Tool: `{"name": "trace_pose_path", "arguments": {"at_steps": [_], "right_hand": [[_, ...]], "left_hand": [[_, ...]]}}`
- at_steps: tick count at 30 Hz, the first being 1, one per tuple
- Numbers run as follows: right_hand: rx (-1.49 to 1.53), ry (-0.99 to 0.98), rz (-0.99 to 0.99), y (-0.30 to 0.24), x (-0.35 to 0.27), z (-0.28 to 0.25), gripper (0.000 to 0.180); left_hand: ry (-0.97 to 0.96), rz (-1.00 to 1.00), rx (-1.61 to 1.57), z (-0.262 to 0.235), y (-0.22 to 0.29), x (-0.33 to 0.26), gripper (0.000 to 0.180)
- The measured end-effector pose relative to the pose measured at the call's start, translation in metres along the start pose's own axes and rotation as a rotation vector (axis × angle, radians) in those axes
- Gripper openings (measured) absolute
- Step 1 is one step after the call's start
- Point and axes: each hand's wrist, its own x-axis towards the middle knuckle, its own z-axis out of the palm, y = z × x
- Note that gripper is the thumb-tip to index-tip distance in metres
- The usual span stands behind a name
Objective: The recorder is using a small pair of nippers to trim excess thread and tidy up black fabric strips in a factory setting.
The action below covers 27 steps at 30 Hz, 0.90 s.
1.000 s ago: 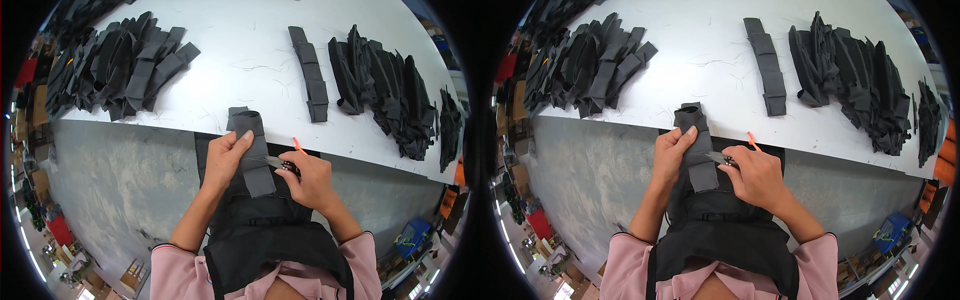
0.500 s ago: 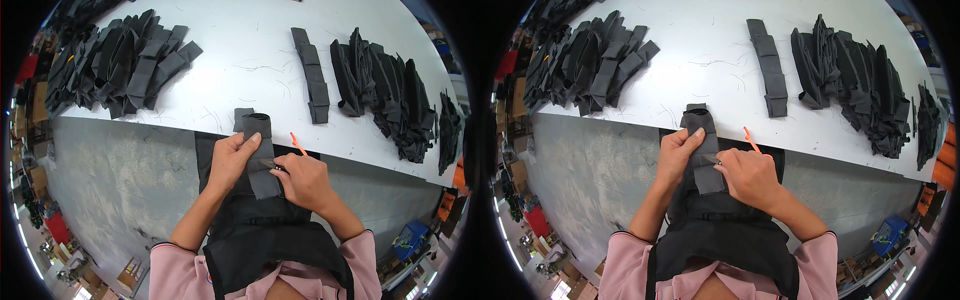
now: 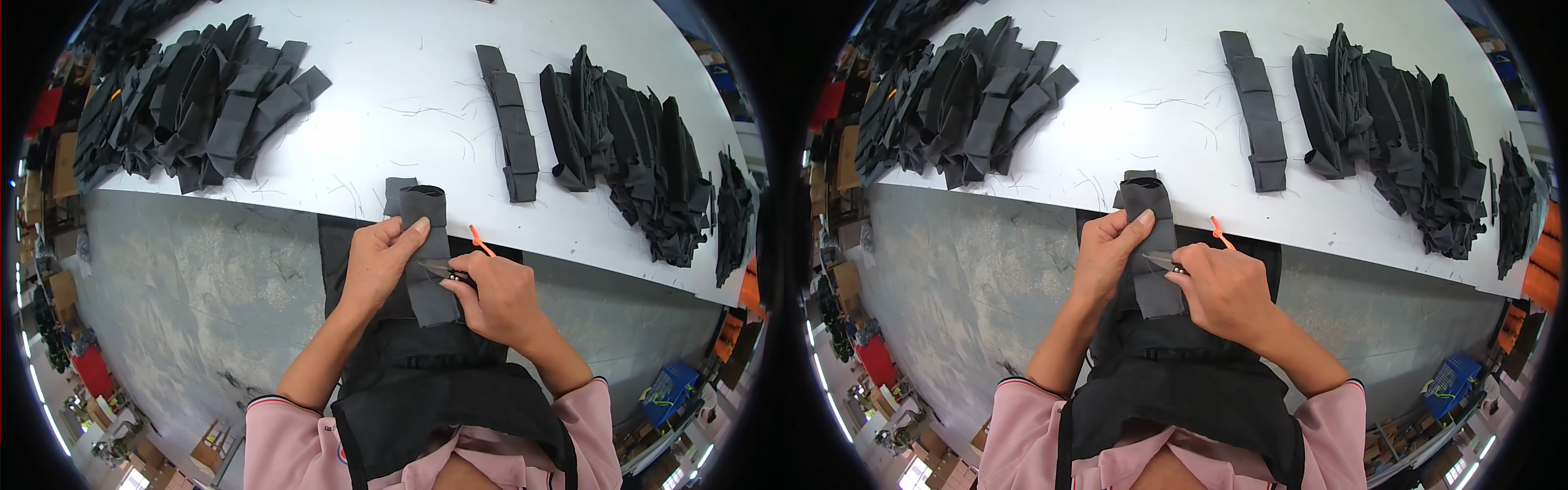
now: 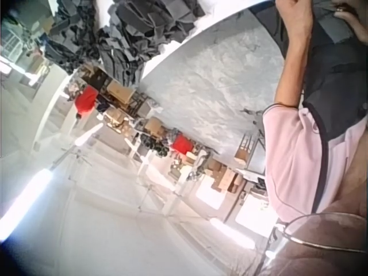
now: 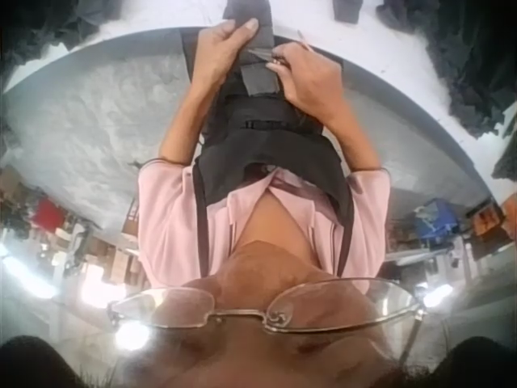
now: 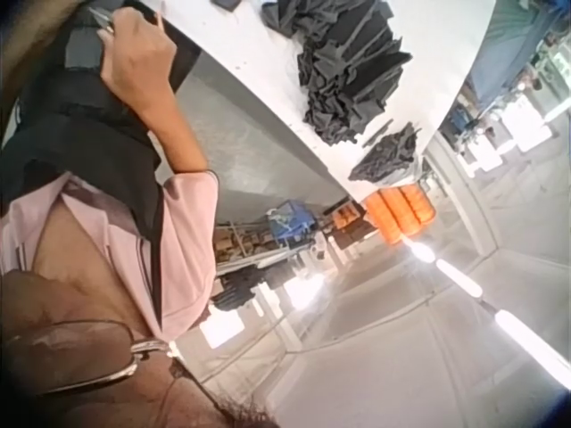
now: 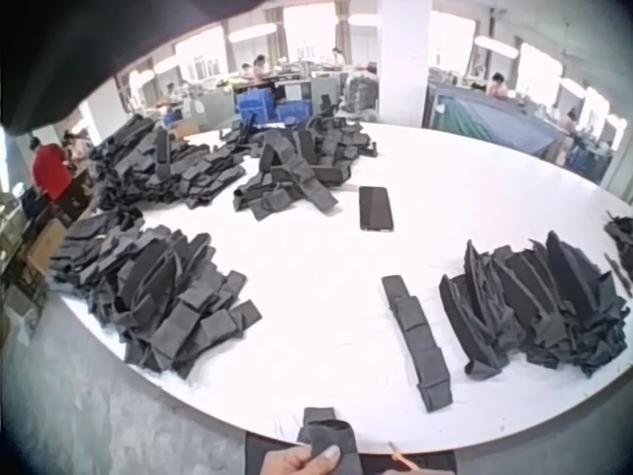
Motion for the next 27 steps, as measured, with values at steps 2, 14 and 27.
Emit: {"name": "trace_pose_path", "arguments": {"at_steps": [2,14,27], "right_hand": [[-0.018,0.003,0.007,0.001,-0.001,0.001,0.026],[0.375,0.166,0.044,-0.005,-0.005,-0.012,0.023],[0.522,0.251,0.558,0.068,0.031,-0.011,0.015]], "left_hand": [[0.0,0.001,-0.013,0.004,0.005,-0.001,0.031],[-0.435,-0.087,-0.641,-0.021,-0.001,0.003,0.038],[-0.213,0.78,0.865,-0.154,0.157,0.037,0.029]]}}
